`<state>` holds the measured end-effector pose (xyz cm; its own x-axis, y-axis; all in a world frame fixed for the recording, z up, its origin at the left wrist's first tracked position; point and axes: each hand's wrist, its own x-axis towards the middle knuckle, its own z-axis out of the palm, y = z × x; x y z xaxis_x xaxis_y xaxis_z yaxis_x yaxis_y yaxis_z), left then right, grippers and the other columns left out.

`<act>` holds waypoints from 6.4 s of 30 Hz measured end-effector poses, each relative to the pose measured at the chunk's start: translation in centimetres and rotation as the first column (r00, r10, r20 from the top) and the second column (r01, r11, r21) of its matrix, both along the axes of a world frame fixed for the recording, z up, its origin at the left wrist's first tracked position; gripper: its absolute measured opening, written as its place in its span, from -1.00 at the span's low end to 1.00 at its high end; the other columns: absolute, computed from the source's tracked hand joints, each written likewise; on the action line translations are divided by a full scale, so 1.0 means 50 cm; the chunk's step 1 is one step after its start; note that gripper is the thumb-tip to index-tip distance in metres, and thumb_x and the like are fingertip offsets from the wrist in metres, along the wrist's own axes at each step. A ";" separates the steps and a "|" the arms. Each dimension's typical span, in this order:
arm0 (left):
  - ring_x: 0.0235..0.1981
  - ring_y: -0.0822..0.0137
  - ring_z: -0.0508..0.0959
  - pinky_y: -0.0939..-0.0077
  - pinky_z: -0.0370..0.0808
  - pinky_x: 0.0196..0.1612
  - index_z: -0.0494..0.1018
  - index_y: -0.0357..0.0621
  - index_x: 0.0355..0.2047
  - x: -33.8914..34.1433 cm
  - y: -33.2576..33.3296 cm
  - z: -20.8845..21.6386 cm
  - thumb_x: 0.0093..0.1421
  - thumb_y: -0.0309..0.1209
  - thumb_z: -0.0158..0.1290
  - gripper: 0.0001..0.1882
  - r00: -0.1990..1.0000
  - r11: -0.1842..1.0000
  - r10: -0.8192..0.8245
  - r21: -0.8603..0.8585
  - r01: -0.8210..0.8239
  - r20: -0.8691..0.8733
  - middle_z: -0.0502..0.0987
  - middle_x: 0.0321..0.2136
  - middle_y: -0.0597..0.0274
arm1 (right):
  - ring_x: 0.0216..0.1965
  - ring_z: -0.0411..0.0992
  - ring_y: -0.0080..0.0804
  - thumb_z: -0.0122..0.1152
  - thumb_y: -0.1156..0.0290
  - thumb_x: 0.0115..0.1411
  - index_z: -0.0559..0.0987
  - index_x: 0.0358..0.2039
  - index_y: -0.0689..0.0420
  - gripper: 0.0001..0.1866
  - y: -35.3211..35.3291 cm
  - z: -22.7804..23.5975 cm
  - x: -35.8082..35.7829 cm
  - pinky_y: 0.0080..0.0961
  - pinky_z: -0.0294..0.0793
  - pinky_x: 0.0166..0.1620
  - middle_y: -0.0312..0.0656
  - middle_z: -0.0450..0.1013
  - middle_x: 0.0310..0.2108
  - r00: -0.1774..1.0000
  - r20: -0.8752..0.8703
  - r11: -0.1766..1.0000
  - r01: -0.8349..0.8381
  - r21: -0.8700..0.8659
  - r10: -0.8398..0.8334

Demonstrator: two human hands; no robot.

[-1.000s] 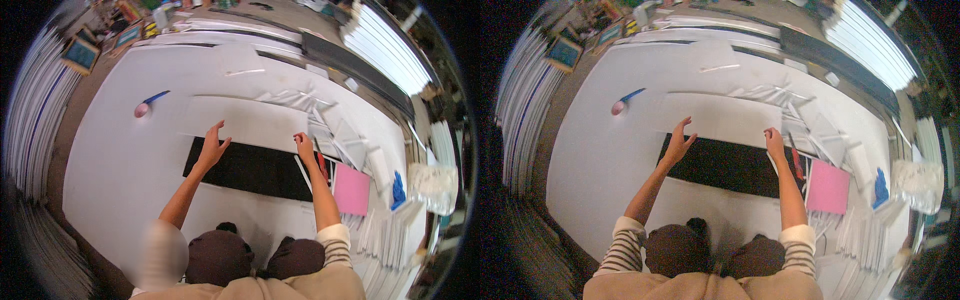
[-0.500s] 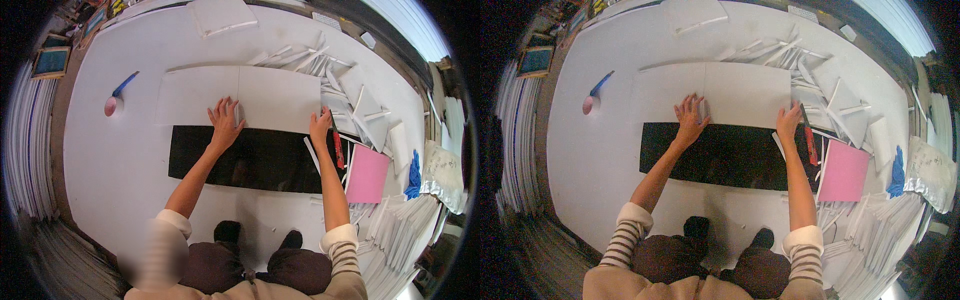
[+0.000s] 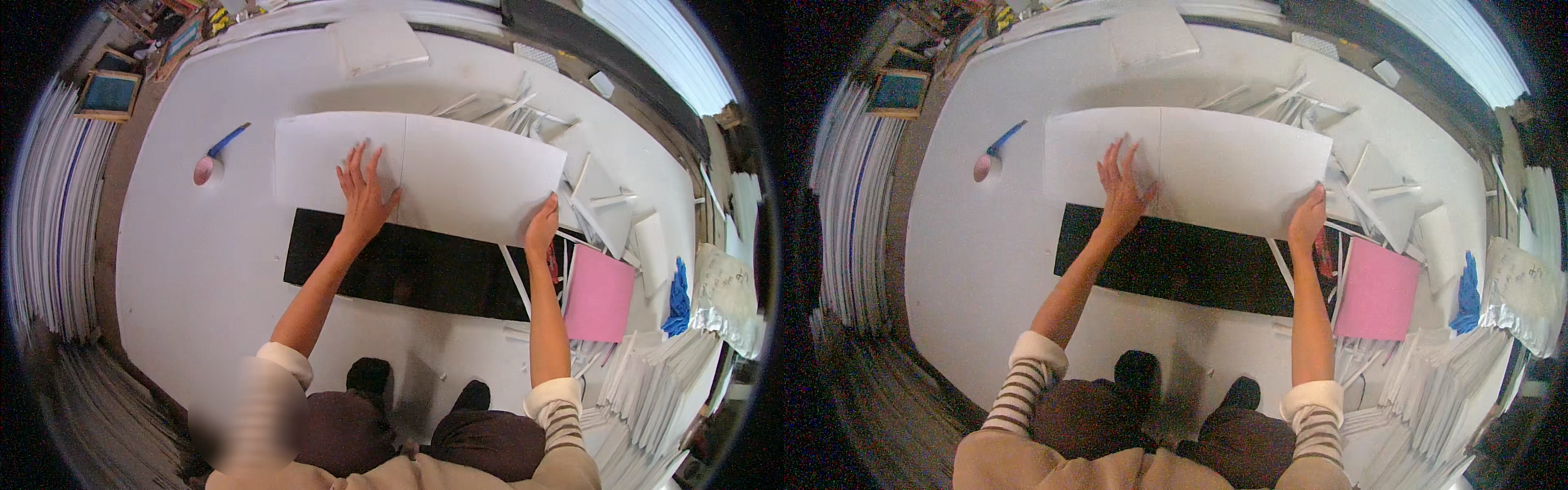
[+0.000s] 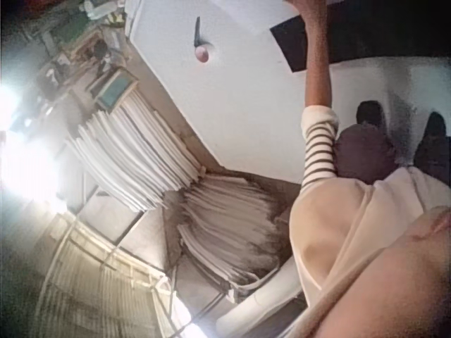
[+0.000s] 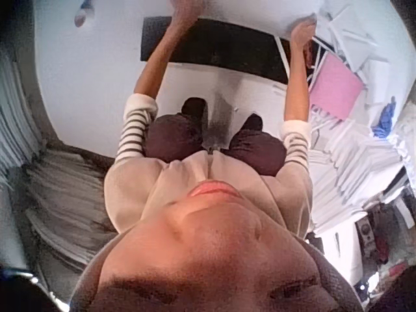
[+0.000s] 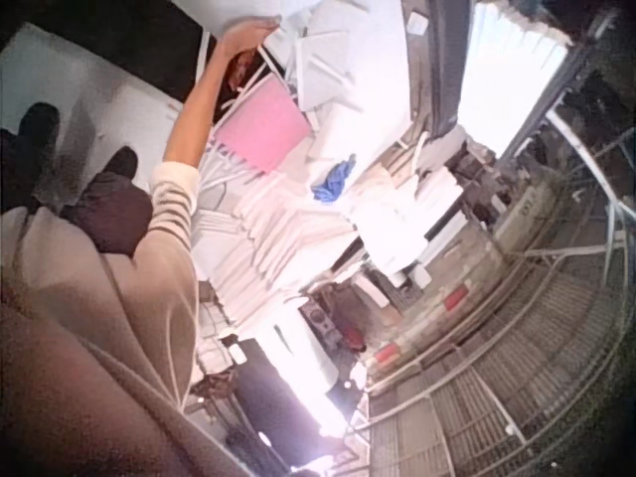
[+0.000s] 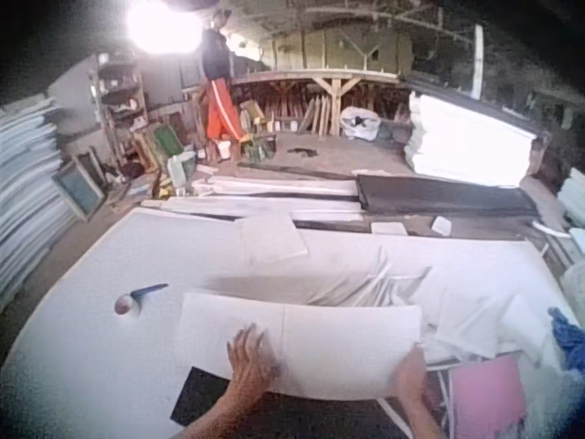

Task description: The person trims the edges of white foam boards using a utility knife on a large workbench. They repeatedly pick up boards, align them, cut along the edges, and stack the trimmed pieces. The workspace contains stacks of foam boards and trimmings.

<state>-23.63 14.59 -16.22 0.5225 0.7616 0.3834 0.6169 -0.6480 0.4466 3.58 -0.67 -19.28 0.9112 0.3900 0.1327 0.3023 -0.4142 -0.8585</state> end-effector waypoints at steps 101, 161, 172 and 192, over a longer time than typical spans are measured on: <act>-0.51 0.12 0.51 0.22 0.42 -0.51 0.34 -0.12 -0.49 0.188 -0.150 0.165 0.15 -0.22 -0.12 -0.76 0.957 0.952 -0.244 0.148 0.267 -0.158 0.50 -0.54 0.15 | -0.48 0.44 0.05 -0.22 0.49 0.18 0.20 -0.33 0.33 -0.86 -0.105 0.309 -0.247 -0.18 0.47 -0.47 0.19 0.40 -0.60 0.792 0.158 0.711 -0.416 -0.567 0.590; -0.42 0.14 0.47 0.32 0.39 -0.40 0.46 -0.14 -0.48 0.195 -0.148 0.207 0.01 -0.22 0.06 -0.76 0.900 0.895 -0.428 -0.100 0.435 0.086 0.42 -0.48 0.23 | -0.43 0.48 -0.04 -0.12 0.48 0.09 0.31 -0.40 0.28 -0.88 -0.089 0.284 -0.232 -0.20 0.48 -0.38 0.06 0.45 -0.55 0.788 0.157 0.639 -0.346 -0.687 0.596; -0.40 0.13 0.47 0.31 0.39 -0.35 0.45 -0.18 -0.45 0.204 -0.121 0.199 0.01 -0.27 0.06 -0.78 0.863 0.850 -0.501 -0.151 0.505 0.065 0.44 -0.44 0.18 | -0.43 0.47 -0.02 -0.13 0.49 0.11 0.30 -0.38 0.29 -0.88 -0.100 0.291 -0.246 -0.22 0.47 -0.35 0.12 0.44 -0.54 0.814 0.054 0.604 -0.384 -0.698 0.579; -0.34 0.01 0.46 0.19 0.39 -0.31 0.38 -0.17 -0.34 0.205 -0.164 0.192 0.04 -0.19 0.01 -0.69 0.883 0.889 -0.453 -0.141 0.436 -0.122 0.39 -0.34 0.10 | -0.42 0.48 -0.06 -0.16 0.45 0.11 0.38 -0.37 0.27 -0.83 -0.078 0.239 -0.228 -0.25 0.47 -0.36 0.04 0.46 -0.51 0.832 0.107 0.684 -0.367 -0.631 0.545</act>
